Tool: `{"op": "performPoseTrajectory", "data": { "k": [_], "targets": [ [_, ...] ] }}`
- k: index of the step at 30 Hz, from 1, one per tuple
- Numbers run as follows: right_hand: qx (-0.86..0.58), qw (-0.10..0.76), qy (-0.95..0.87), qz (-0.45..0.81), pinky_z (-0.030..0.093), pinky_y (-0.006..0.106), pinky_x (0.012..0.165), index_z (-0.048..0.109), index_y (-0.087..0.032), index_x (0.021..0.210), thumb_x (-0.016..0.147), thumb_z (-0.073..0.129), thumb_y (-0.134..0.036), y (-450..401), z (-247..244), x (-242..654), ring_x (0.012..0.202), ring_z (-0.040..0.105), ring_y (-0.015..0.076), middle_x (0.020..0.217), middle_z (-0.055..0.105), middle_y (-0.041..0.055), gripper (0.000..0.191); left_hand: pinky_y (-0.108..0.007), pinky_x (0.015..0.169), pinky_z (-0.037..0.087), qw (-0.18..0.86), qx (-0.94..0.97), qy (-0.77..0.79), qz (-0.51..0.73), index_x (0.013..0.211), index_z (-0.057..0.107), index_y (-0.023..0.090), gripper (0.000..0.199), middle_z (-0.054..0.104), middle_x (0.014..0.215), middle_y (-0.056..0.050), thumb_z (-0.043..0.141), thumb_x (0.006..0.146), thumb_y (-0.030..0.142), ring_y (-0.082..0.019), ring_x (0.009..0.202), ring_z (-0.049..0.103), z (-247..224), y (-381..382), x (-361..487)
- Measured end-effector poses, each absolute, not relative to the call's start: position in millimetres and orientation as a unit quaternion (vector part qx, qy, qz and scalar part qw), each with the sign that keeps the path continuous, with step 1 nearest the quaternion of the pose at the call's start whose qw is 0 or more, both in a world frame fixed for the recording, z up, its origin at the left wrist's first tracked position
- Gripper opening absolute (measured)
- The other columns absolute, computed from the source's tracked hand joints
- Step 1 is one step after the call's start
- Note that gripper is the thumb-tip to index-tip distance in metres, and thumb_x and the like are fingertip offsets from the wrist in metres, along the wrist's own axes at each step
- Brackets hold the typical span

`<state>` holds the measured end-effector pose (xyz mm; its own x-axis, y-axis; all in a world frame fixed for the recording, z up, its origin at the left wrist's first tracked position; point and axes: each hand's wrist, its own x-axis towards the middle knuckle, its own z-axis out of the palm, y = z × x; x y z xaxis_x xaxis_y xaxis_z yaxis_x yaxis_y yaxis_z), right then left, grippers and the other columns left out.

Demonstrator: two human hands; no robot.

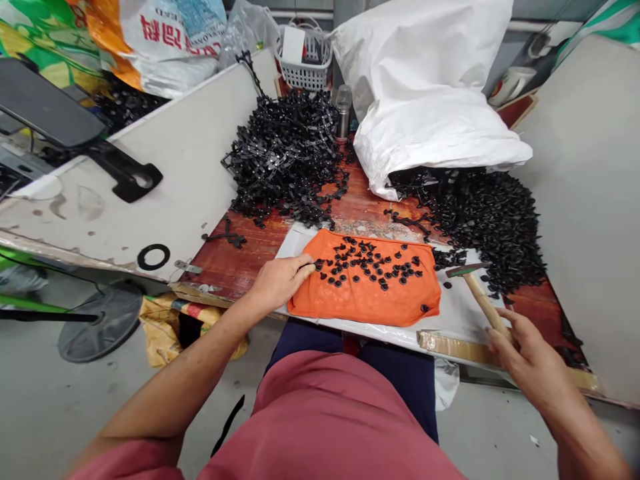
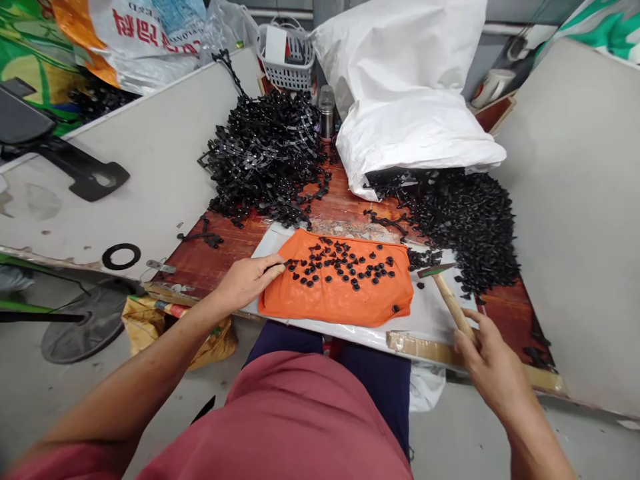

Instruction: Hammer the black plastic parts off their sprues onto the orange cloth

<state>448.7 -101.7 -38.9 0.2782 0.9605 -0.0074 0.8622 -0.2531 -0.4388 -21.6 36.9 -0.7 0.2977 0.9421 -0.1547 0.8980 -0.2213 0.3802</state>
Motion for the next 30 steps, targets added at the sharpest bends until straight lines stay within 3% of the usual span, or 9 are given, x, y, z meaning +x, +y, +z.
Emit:
{"op": "performPoseTrajectory", "data": {
  "k": [5, 10, 17, 21, 26, 30],
  "targets": [
    [-0.758, 0.225, -0.561, 0.245, 0.045, 0.029, 0.049, 0.059, -0.023, 0.139, 0.093, 0.053, -0.057, -112.3, -26.4, 418.2, 0.056, 0.058, 0.0189, 0.069, 0.062, -0.0005, 0.058, -0.031, 0.076, 0.05, 0.143, 0.8, 0.583, -0.02, 0.115, 0.07, 0.029, 0.042, 0.079, 0.112, -0.004, 0.034, 0.103, 0.048, -0.027, 0.102, 0.073, 3.7, 38.0, -17.8],
    [-0.742, 0.247, -0.566, 0.261, 0.048, 0.027, 0.05, 0.06, -0.021, 0.14, 0.094, 0.053, -0.056, -110.2, -15.4, 393.4, 0.053, 0.055, 0.0167, 0.071, 0.063, -0.0012, 0.058, -0.031, 0.074, 0.05, 0.114, 0.802, 0.585, -0.049, 0.121, 0.069, 0.033, 0.042, 0.079, 0.111, -0.003, 0.034, 0.104, 0.048, -0.027, 0.101, 0.074, 3.0, 37.8, -20.8],
    [-0.697, 0.232, -0.63, 0.25, 0.056, 0.03, 0.079, 0.062, -0.022, 0.141, 0.098, 0.051, -0.05, -94.9, 1.2, 355.4, 0.093, 0.072, 0.0236, 0.109, 0.077, 0.0079, 0.053, -0.032, 0.072, 0.05, 0.082, 0.816, 0.566, -0.08, 0.12, 0.071, 0.033, 0.044, 0.079, 0.109, -0.005, 0.034, 0.103, 0.05, -0.029, 0.097, 0.074, 9.0, 39.8, -19.6],
    [-0.659, 0.206, -0.671, 0.269, 0.055, 0.03, 0.08, 0.058, -0.023, 0.145, 0.102, 0.046, -0.042, -80.3, 9.7, 323.4, 0.092, 0.073, 0.0215, 0.112, 0.077, 0.0072, 0.048, -0.032, 0.074, 0.05, 0.099, 0.815, 0.567, -0.075, 0.117, 0.072, 0.031, 0.045, 0.08, 0.107, -0.006, 0.034, 0.102, 0.051, -0.028, 0.095, 0.074, 10.2, 43.4, -22.3],
    [-0.648, 0.205, -0.68, 0.273, 0.054, 0.029, 0.074, 0.058, -0.025, 0.146, 0.103, 0.045, -0.038, -75.2, 11.0, 306.7, 0.084, 0.073, 0.0202, 0.104, 0.078, 0.0057, 0.047, -0.029, 0.078, 0.048, 0.166, 0.801, 0.575, -0.008, 0.124, 0.069, 0.033, 0.044, 0.078, 0.119, -0.001, 0.035, 0.102, 0.05, -0.025, 0.104, 0.073, 5.6, 47.4, -30.2],
    [-0.657, 0.21, -0.674, 0.266, 0.056, 0.03, 0.073, 0.059, -0.021, 0.145, 0.102, 0.045, -0.039, -79.1, 6.6, 310.7, 0.086, 0.073, 0.0221, 0.105, 0.078, 0.0084, 0.048, -0.028, 0.074, 0.047, 0.15, 0.812, 0.563, -0.022, 0.118, 0.07, 0.032, 0.044, 0.079, 0.11, -0.002, 0.033, 0.103, 0.051, -0.025, 0.097, 0.073, 6.1, 46.1, -26.7]
  ]
}}
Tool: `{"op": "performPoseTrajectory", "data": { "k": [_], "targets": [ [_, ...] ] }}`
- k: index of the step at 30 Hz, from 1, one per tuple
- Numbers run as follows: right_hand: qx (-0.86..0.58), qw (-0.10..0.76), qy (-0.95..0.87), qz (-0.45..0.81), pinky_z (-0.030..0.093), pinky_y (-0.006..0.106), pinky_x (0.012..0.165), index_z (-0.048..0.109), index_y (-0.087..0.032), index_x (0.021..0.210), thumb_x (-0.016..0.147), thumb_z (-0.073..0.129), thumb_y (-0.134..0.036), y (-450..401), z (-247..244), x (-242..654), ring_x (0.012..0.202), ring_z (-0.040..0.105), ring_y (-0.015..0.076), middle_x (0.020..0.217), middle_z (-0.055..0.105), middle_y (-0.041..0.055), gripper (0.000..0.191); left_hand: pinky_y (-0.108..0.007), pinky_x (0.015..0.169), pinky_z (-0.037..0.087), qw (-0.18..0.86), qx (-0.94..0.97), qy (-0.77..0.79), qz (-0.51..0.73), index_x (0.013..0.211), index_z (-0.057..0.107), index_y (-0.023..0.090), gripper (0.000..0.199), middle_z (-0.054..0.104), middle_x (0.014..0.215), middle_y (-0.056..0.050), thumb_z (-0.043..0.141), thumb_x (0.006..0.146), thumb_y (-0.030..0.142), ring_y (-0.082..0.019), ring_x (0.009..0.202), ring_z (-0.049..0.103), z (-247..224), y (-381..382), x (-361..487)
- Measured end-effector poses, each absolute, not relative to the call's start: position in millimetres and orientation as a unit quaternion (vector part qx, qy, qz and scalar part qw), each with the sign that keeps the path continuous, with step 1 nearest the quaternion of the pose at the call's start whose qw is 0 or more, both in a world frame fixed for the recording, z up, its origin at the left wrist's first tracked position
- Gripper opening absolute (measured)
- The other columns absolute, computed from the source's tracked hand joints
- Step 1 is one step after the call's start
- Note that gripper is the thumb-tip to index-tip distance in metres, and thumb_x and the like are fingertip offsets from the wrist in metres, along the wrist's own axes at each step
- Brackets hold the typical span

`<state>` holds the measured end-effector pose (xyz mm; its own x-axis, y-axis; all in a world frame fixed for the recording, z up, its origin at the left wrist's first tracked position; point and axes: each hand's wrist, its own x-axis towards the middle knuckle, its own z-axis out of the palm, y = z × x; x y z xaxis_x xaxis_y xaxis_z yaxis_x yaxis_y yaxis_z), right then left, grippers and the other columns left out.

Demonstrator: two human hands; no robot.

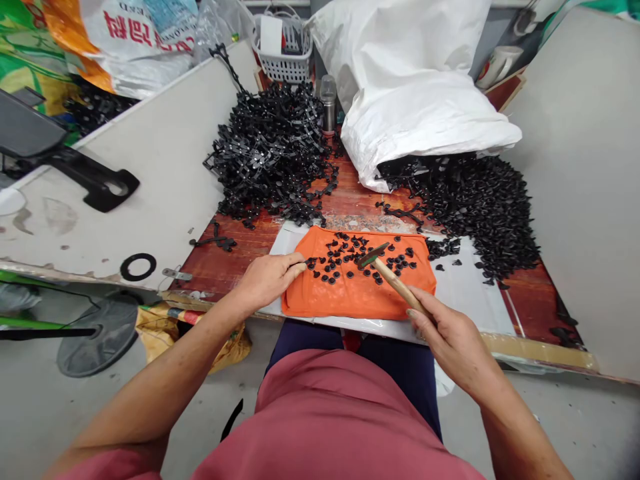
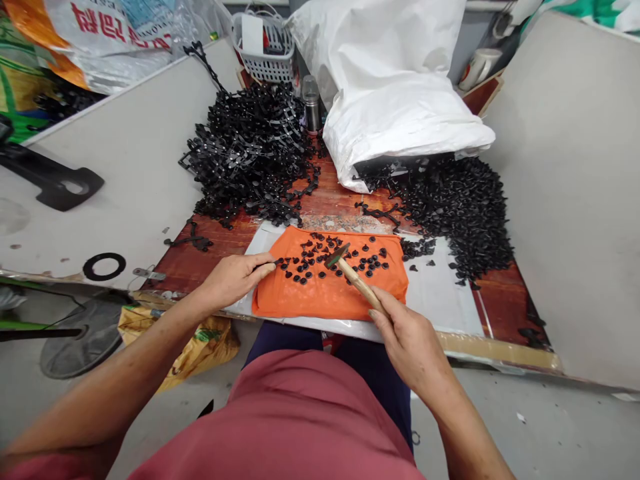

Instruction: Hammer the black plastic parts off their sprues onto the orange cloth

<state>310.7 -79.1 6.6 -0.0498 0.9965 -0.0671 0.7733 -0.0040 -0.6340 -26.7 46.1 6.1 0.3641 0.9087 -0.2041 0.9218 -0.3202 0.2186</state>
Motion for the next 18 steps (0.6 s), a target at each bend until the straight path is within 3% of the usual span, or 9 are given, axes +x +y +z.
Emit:
{"op": "performPoseTrajectory", "data": {
  "k": [10, 18],
  "targets": [
    [-0.652, 0.213, -0.682, 0.253, 0.058, 0.029, 0.076, 0.059, -0.023, 0.145, 0.103, 0.046, -0.035, -82.4, 8.1, 311.5, 0.09, 0.075, 0.0218, 0.109, 0.079, 0.007, 0.046, -0.03, 0.071, 0.048, 0.099, 0.821, 0.557, -0.072, 0.114, 0.072, 0.031, 0.045, 0.079, 0.106, -0.006, 0.033, 0.103, 0.05, -0.027, 0.093, 0.074, 6.5, 43.0, -23.1],
    [-0.624, 0.16, -0.733, 0.216, 0.059, 0.036, 0.082, 0.055, -0.027, 0.149, 0.104, 0.044, -0.029, -64.6, 5.4, 288.4, 0.099, 0.076, 0.0257, 0.12, 0.077, 0.0077, 0.046, -0.027, 0.076, 0.048, 0.17, 0.82, 0.545, -0.039, 0.116, 0.074, 0.032, 0.043, 0.079, 0.115, -0.001, 0.037, 0.102, 0.049, -0.024, 0.102, 0.073, 0.1, 48.1, -27.9]
  ]
}}
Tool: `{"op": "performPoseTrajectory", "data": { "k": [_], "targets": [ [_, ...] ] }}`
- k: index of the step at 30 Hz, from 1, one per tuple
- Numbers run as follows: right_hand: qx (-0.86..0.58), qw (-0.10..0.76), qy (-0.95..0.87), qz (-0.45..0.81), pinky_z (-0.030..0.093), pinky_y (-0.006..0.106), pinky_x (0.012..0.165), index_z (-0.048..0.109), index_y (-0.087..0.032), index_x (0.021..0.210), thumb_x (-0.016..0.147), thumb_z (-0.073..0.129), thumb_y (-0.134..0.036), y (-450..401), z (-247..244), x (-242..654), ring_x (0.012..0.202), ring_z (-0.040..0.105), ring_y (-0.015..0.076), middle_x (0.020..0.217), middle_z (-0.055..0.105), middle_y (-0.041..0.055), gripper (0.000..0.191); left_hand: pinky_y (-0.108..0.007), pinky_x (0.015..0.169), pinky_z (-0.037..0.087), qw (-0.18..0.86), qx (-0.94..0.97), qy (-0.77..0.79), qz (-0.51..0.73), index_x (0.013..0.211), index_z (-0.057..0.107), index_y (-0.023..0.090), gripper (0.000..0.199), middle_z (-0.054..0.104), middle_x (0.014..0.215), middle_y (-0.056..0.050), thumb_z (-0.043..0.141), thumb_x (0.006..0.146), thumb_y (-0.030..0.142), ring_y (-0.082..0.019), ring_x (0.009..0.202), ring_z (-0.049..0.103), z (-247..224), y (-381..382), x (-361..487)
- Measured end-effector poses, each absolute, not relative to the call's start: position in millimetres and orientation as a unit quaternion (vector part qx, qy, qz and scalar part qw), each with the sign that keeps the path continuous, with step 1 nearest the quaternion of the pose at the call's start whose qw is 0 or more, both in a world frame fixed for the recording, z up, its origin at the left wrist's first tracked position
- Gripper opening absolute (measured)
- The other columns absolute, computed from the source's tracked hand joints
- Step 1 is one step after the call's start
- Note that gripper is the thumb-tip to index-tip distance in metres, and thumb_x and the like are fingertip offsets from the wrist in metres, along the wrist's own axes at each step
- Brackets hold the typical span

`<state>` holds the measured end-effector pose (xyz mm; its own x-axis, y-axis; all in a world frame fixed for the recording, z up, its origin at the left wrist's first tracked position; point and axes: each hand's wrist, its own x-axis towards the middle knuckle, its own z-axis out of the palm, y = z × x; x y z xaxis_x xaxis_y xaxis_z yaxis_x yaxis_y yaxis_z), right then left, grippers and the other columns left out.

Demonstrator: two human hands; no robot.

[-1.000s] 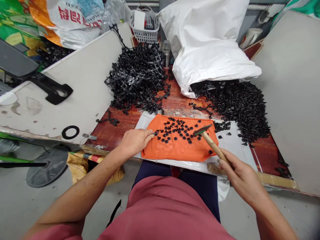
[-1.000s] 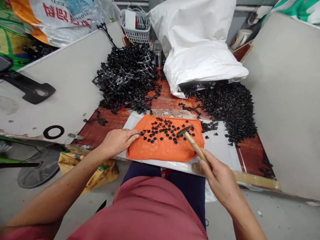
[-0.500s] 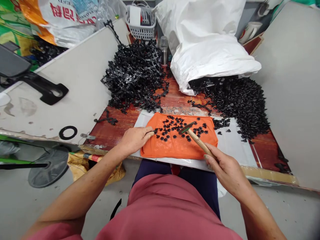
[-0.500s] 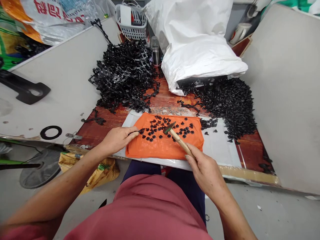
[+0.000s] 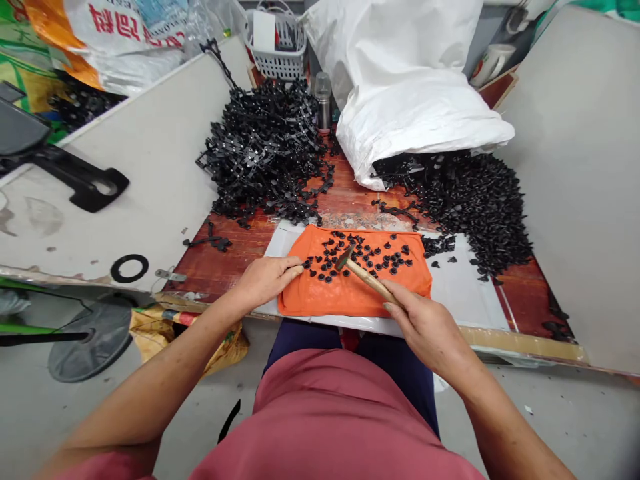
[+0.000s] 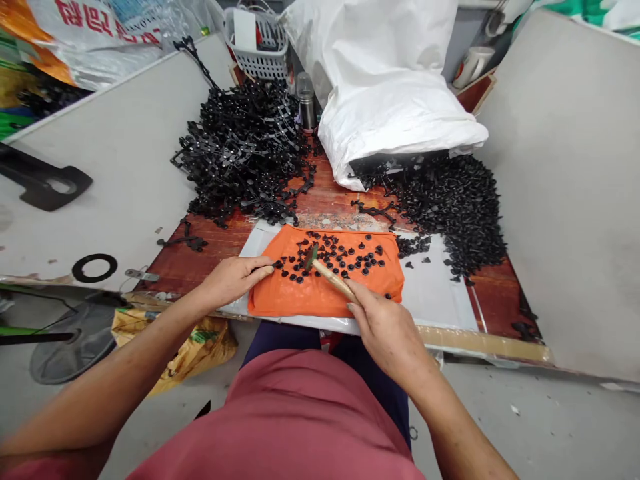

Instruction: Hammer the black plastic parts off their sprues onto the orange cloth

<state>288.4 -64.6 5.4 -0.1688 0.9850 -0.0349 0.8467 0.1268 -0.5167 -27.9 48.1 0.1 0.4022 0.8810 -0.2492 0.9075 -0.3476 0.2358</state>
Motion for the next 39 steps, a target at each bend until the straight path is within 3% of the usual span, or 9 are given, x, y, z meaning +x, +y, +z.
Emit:
{"op": "performPoseTrajectory", "data": {
  "k": [5, 13, 18, 21, 26, 32, 39],
  "targets": [
    [-0.595, 0.158, -0.762, 0.202, 0.061, 0.036, 0.084, 0.048, -0.027, 0.155, 0.103, 0.045, -0.024, -50.9, 9.0, 270.6, 0.105, 0.075, 0.0255, 0.125, 0.076, 0.0086, 0.052, -0.028, 0.076, 0.049, 0.154, 0.818, 0.553, -0.05, 0.117, 0.074, 0.033, 0.043, 0.08, 0.111, -0.002, 0.037, 0.102, 0.049, -0.025, 0.1, 0.073, 2.8, 46.6, -24.3],
    [-0.576, 0.208, -0.778, 0.141, 0.061, 0.039, 0.09, 0.037, -0.03, 0.162, 0.106, 0.04, -0.024, -45.3, 12.8, 244.6, 0.097, 0.075, 0.0239, 0.115, 0.077, 0.0092, 0.056, -0.03, 0.076, 0.051, 0.136, 0.82, 0.554, -0.046, 0.119, 0.074, 0.034, 0.043, 0.079, 0.113, -0.004, 0.039, 0.102, 0.05, -0.027, 0.099, 0.073, 5.6, 46.0, -21.6],
    [-0.591, 0.096, -0.793, 0.114, 0.061, 0.036, 0.073, 0.042, -0.027, 0.16, 0.105, 0.04, -0.021, -38.5, 4.3, 230.5, 0.082, 0.076, 0.0251, 0.1, 0.078, 0.011, 0.055, -0.031, 0.077, 0.051, 0.137, 0.816, 0.559, -0.055, 0.121, 0.073, 0.033, 0.044, 0.08, 0.112, -0.004, 0.037, 0.102, 0.051, -0.027, 0.1, 0.074, 4.3, 46.0, -22.8],
    [-0.59, 0.115, -0.792, 0.106, 0.06, 0.034, 0.076, 0.038, -0.025, 0.162, 0.106, 0.038, -0.021, -36.6, 4.6, 227.0, 0.083, 0.075, 0.0229, 0.103, 0.077, 0.0114, 0.056, -0.032, 0.077, 0.051, 0.143, 0.814, 0.56, -0.054, 0.122, 0.073, 0.033, 0.045, 0.079, 0.113, -0.005, 0.037, 0.102, 0.05, -0.028, 0.101, 0.073, 3.1, 45.4, -22.7],
    [-0.588, 0.063, -0.799, 0.109, 0.059, 0.033, 0.068, 0.045, -0.025, 0.158, 0.105, 0.043, -0.023, -35.6, 6.7, 226.0, 0.075, 0.074, 0.0235, 0.093, 0.078, 0.0097, 0.053, -0.031, 0.079, 0.052, 0.143, 0.806, 0.572, -0.053, 0.123, 0.073, 0.032, 0.043, 0.079, 0.114, -0.006, 0.039, 0.102, 0.049, -0.027, 0.102, 0.073, 4.0, 43.8, -19.5],
    [-0.574, 0.216, -0.775, 0.154, 0.06, 0.038, 0.091, 0.038, -0.027, 0.162, 0.108, 0.038, -0.026, -37.8, 17.6, 235.2, 0.097, 0.075, 0.0232, 0.12, 0.076, 0.0092, 0.054, -0.032, 0.077, 0.052, 0.143, 0.807, 0.571, -0.044, 0.122, 0.074, 0.032, 0.044, 0.079, 0.114, -0.006, 0.039, 0.102, 0.05, -0.029, 0.101, 0.073, 2.6, 44.5, -20.9],
    [-0.592, 0.243, -0.74, 0.21, 0.057, 0.039, 0.102, 0.039, -0.029, 0.161, 0.107, 0.041, -0.025, -52.6, 7.4, 251.5, 0.115, 0.072, 0.024, 0.137, 0.07, 0.0071, 0.054, -0.027, 0.072, 0.046, 0.225, 0.795, 0.563, 0.035, 0.112, 0.073, 0.029, 0.04, 0.08, 0.109, 0.0, 0.039, 0.101, 0.048, -0.021, 0.091, 0.073, -3.0, 48.2, -33.8]
  ]
}}
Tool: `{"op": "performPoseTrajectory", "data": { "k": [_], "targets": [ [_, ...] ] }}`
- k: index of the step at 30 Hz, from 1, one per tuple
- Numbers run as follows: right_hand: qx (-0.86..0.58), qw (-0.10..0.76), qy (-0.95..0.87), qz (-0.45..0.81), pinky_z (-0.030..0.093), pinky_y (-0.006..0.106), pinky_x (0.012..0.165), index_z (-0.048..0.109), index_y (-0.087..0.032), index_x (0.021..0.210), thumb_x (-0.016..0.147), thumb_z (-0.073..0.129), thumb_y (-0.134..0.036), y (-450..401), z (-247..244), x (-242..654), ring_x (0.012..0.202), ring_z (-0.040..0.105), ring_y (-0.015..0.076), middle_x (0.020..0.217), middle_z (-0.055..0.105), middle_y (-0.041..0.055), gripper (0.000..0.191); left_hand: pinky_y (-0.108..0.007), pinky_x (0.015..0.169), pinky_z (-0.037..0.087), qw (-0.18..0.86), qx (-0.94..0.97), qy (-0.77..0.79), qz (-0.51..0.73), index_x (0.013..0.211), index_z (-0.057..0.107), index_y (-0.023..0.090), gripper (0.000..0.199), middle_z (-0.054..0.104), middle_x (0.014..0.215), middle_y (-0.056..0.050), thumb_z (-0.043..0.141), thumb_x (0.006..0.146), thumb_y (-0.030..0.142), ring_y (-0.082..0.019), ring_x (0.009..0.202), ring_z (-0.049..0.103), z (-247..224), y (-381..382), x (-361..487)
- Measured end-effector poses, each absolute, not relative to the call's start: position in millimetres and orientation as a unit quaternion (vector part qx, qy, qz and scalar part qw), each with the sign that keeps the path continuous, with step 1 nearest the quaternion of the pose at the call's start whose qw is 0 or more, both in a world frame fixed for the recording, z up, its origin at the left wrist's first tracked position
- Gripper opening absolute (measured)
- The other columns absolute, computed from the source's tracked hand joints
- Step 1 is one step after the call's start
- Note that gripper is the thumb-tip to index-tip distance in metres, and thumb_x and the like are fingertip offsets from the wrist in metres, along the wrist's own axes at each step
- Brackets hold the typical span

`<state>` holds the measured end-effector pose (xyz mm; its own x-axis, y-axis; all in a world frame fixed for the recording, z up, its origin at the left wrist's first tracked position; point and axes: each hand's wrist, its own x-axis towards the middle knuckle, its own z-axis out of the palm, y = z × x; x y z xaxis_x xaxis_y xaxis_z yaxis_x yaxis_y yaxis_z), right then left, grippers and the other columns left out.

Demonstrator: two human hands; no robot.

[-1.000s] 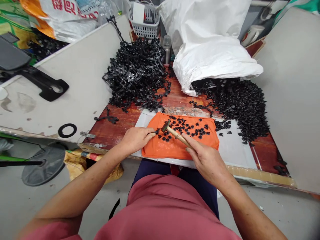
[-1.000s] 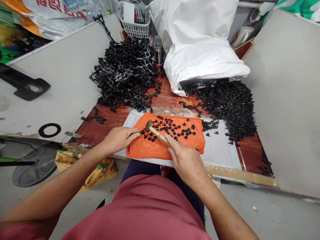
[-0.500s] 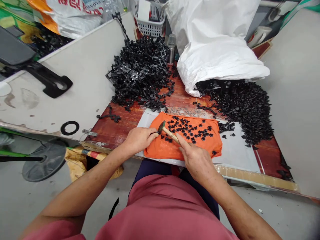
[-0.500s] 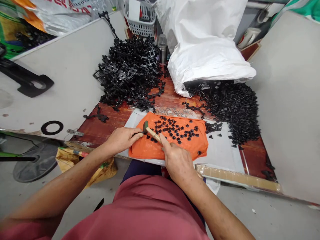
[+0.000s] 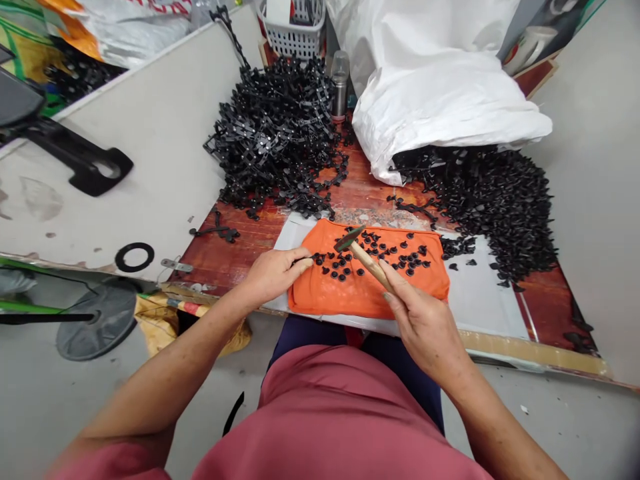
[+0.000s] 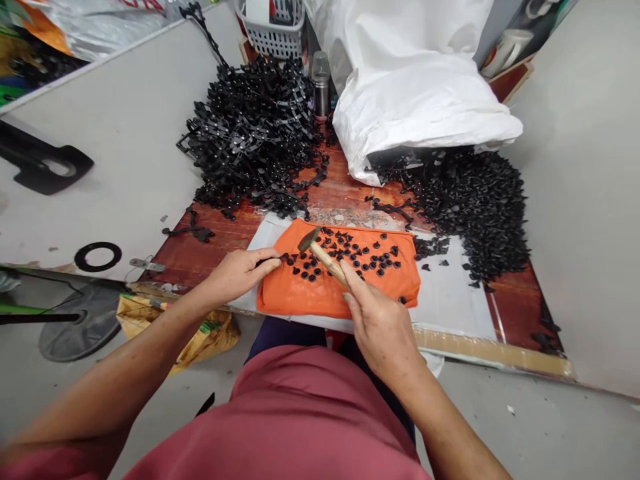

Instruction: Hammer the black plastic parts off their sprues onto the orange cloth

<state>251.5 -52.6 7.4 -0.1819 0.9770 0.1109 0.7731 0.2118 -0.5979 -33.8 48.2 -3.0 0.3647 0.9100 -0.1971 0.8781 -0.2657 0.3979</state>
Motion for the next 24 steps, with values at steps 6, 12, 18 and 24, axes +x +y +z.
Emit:
{"op": "performPoseTrajectory", "data": {
  "k": [6, 12, 18, 24],
  "targets": [
    [-0.62, 0.257, -0.714, 0.2, 0.058, 0.036, 0.101, 0.044, -0.029, 0.158, 0.106, 0.046, -0.028, -73.0, -7.6, 266.8, 0.121, 0.07, 0.0237, 0.143, 0.066, 0.0064, 0.052, -0.026, 0.073, 0.044, 0.248, 0.792, 0.555, 0.053, 0.108, 0.072, 0.028, 0.037, 0.079, 0.105, 0.001, 0.041, 0.1, 0.047, -0.021, 0.095, 0.072, 0.9, 35.1, -35.1],
    [-0.629, 0.235, -0.713, 0.202, 0.06, 0.036, 0.095, 0.045, -0.028, 0.157, 0.106, 0.044, -0.026, -79.8, -8.9, 270.8, 0.114, 0.073, 0.023, 0.14, 0.068, 0.0067, 0.051, -0.028, 0.073, 0.045, 0.179, 0.791, 0.585, 0.008, 0.118, 0.07, 0.03, 0.041, 0.08, 0.109, -0.002, 0.037, 0.102, 0.05, -0.024, 0.097, 0.073, -1.4, 33.4, -28.4],
    [-0.627, 0.235, -0.722, 0.177, 0.062, 0.033, 0.087, 0.047, -0.027, 0.156, 0.105, 0.046, -0.023, -80.9, -12.9, 271.0, 0.107, 0.076, 0.0219, 0.135, 0.071, 0.007, 0.051, -0.029, 0.07, 0.045, 0.134, 0.799, 0.586, -0.02, 0.118, 0.069, 0.029, 0.041, 0.08, 0.107, -0.004, 0.036, 0.103, 0.048, -0.025, 0.095, 0.073, -2.3, 33.0, -23.7],
    [-0.632, 0.222, -0.722, 0.172, 0.063, 0.032, 0.081, 0.047, -0.027, 0.156, 0.105, 0.047, -0.024, -79.8, -13.2, 270.8, 0.101, 0.077, 0.0224, 0.131, 0.073, 0.0076, 0.051, -0.029, 0.071, 0.045, 0.125, 0.803, 0.583, 0.013, 0.114, 0.069, 0.028, 0.039, 0.079, 0.107, -0.004, 0.037, 0.104, 0.046, -0.024, 0.096, 0.073, -3.5, 31.7, -25.9]
  ]
}}
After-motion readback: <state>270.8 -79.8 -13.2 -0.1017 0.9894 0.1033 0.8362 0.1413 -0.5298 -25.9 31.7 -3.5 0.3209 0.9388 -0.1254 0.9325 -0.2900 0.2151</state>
